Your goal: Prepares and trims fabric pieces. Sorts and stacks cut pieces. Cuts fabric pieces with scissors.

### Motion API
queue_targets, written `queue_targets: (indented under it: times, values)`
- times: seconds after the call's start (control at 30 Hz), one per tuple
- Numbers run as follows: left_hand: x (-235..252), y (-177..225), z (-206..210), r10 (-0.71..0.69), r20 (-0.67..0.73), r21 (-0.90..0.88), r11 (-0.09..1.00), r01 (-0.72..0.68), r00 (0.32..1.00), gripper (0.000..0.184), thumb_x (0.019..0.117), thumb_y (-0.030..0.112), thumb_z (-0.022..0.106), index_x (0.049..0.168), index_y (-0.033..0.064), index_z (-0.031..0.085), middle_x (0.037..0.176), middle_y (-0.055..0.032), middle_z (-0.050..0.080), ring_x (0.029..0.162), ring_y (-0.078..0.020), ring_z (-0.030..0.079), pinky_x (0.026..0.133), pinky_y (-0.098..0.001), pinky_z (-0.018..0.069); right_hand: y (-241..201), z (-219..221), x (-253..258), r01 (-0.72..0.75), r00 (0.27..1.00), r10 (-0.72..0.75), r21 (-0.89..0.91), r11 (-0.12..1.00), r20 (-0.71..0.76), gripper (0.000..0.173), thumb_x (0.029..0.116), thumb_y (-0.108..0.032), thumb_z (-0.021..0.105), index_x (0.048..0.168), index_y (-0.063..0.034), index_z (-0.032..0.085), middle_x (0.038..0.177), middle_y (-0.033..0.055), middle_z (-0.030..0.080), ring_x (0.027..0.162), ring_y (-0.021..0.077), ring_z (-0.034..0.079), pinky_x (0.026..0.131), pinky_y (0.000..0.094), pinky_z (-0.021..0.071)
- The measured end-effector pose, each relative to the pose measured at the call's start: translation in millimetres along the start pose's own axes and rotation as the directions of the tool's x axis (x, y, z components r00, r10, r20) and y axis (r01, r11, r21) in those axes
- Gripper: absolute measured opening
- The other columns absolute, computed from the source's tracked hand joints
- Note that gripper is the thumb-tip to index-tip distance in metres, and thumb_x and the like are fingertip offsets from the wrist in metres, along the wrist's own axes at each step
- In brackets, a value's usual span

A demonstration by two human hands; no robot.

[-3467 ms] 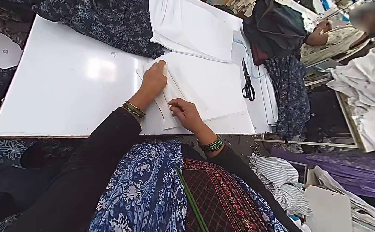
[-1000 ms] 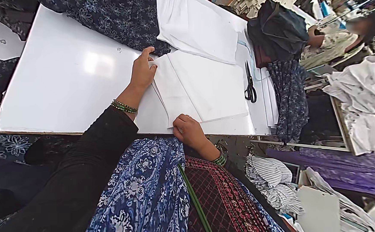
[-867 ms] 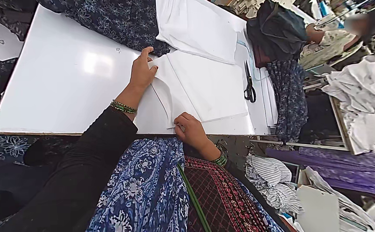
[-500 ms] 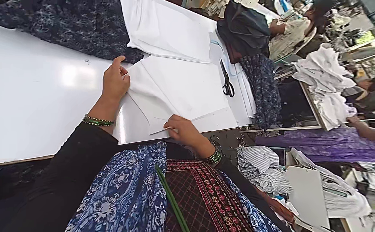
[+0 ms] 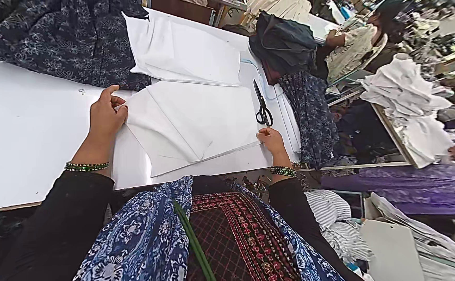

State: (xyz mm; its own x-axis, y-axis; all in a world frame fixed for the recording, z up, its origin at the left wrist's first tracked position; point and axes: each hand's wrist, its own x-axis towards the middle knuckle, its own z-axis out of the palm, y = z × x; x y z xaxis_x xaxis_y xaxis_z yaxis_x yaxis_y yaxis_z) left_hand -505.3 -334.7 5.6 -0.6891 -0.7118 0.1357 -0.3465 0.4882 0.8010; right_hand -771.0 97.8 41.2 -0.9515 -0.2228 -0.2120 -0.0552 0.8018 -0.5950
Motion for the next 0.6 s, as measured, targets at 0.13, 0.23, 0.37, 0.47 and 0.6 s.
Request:
queue_targets:
  times: [0.13,0.23,0.37,0.47,0.6]
  values:
    - [-2,1,3,0.012,-0.027,0.044,0.999,-0.011,1.0,0.055,0.0988,0.002,0.056,0.152,0.001,0.041,0.119,-0.028,0.066,0.097,-0.042,0.067,0.085,-0.0589,0.0519,-5,1,7,0.064,0.997,-0.057,-0.125,0.99,0.06,0.015,0.0958,-0.009,0.069,0.102,0.0041,0.067,0.086,0.015,0.062,0.079,0.0232,0.057,0.077,0.0439,0.0475]
    - [-2,-2,4,0.038,-0.039,0.066,0.997,-0.036,0.999,0.053,0.0991,0.004,0.055,0.151,0.0002,0.043,0.118,-0.0277,0.067,0.098,-0.042,0.068,0.087,-0.0583,0.052,-5,-4,14,0.123,0.987,-0.101,-0.19,0.974,0.123,0.014,0.0986,-0.009,0.063,0.099,0.0047,0.065,0.084,0.016,0.061,0.079,0.0253,0.057,0.077,0.0463,0.0462]
    - [-3,-2,6,0.061,-0.03,0.106,0.993,-0.058,0.998,0.048,0.1007,0.004,0.053,0.148,-0.0018,0.046,0.117,-0.0292,0.067,0.101,-0.0438,0.068,0.09,-0.0599,0.0516,5,-8,20,0.174,0.981,-0.153,-0.193,0.966,0.118,0.017,0.0985,-0.011,0.06,0.097,0.006,0.064,0.086,0.0181,0.061,0.081,0.0276,0.057,0.078,0.048,0.0457]
    - [-5,-1,6,0.062,-0.026,0.111,0.992,-0.058,0.998,0.048,0.1008,0.005,0.053,0.148,-0.0017,0.046,0.117,-0.0278,0.068,0.099,-0.0421,0.068,0.089,-0.0573,0.0526,9,-9,23,0.193,0.979,-0.176,-0.194,0.962,0.1,0.017,0.0977,-0.01,0.059,0.096,0.0061,0.064,0.085,0.0181,0.061,0.08,0.0277,0.057,0.076,0.0484,0.045]
    - [-5,-2,5,0.059,-0.006,0.108,0.992,-0.058,0.998,0.05,0.1008,0.006,0.055,0.149,-0.0004,0.045,0.117,-0.0253,0.068,0.098,-0.038,0.069,0.087,-0.0536,0.0539,10,-10,28,0.182,0.982,-0.163,-0.225,0.957,0.099,0.019,0.0984,-0.011,0.059,0.098,0.0075,0.064,0.087,0.0214,0.061,0.082,0.0306,0.059,0.078,0.0513,0.0452]
